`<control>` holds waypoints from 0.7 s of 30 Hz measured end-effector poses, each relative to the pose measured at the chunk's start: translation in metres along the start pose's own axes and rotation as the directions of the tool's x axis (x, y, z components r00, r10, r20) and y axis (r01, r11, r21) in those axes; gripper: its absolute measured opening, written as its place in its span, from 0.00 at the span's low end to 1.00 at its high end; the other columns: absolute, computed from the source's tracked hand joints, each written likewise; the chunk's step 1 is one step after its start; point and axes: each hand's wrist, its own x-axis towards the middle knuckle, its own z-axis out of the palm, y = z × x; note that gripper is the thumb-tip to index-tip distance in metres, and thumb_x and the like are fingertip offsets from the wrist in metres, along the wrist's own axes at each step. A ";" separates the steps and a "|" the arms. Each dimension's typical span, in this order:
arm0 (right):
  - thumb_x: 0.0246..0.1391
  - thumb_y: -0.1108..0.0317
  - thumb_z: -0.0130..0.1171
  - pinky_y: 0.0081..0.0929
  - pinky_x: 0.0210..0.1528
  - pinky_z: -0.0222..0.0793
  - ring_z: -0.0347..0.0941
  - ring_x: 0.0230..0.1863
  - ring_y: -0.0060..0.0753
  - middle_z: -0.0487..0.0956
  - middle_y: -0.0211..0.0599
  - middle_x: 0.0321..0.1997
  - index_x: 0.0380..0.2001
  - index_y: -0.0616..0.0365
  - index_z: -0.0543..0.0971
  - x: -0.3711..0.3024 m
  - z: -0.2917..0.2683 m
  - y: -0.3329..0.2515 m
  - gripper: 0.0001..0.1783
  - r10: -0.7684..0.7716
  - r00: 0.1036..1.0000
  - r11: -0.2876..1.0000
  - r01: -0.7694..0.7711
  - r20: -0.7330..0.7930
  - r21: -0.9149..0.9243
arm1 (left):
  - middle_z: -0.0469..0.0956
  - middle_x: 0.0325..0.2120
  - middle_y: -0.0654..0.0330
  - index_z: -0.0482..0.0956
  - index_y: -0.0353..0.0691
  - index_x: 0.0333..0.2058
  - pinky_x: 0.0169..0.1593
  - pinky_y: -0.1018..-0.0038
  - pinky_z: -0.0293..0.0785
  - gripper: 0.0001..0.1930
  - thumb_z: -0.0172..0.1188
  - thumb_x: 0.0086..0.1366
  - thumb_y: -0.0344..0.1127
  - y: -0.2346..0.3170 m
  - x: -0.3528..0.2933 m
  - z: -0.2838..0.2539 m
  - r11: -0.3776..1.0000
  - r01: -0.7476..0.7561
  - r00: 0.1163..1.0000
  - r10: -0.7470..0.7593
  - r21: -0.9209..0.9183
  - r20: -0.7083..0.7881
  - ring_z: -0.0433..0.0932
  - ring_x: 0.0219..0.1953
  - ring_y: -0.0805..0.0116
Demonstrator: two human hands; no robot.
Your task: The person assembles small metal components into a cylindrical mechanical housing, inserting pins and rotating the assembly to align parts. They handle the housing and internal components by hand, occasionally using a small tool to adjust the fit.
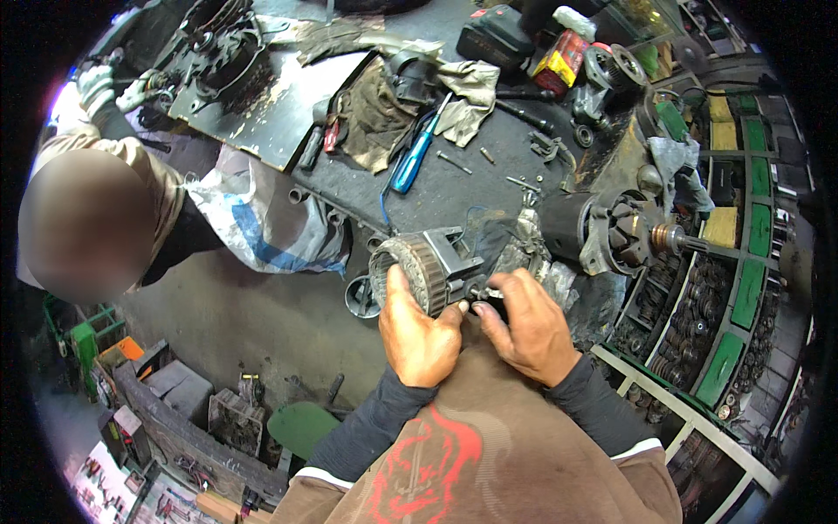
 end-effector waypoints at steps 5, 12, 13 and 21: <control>0.61 0.64 0.64 0.37 0.36 0.78 0.78 0.36 0.42 0.75 0.39 0.36 0.39 0.57 0.75 0.002 0.011 0.005 0.11 -0.104 0.995 0.978 0.103 0.004 -0.180 | 0.85 0.43 0.40 0.72 0.27 0.54 0.53 0.59 0.79 0.31 0.72 0.49 0.22 0.000 -0.004 0.002 0.998 -0.022 1.000 0.023 0.059 -0.008 0.87 0.47 0.44; 0.68 0.60 0.61 0.46 0.31 0.75 0.79 0.32 0.53 0.77 0.47 0.33 0.32 0.56 0.73 -0.012 0.019 -0.001 0.14 0.335 0.931 0.940 -0.341 0.143 0.023 | 0.85 0.43 0.39 0.73 0.26 0.53 0.52 0.58 0.79 0.31 0.73 0.49 0.23 -0.014 -0.003 0.008 1.000 0.013 0.999 -0.013 0.006 0.031 0.86 0.45 0.42; 0.69 0.60 0.60 0.49 0.33 0.74 0.79 0.32 0.56 0.77 0.47 0.33 0.34 0.57 0.74 -0.012 0.017 -0.001 0.13 0.239 0.971 0.971 -0.239 0.019 0.009 | 0.85 0.43 0.39 0.73 0.26 0.53 0.52 0.58 0.79 0.31 0.73 0.49 0.23 -0.017 -0.003 0.008 1.000 0.008 0.999 -0.008 0.009 0.031 0.86 0.46 0.42; 0.70 0.58 0.58 0.46 0.43 0.75 0.77 0.40 0.54 0.77 0.49 0.39 0.41 0.62 0.74 0.011 -0.005 -0.007 0.16 0.507 0.715 0.774 -0.623 0.481 0.111 | 0.83 0.46 0.53 0.73 0.30 0.55 0.56 0.67 0.79 0.33 0.70 0.48 0.14 -0.002 -0.004 0.010 0.994 0.025 0.999 -0.029 0.107 0.036 0.83 0.47 0.66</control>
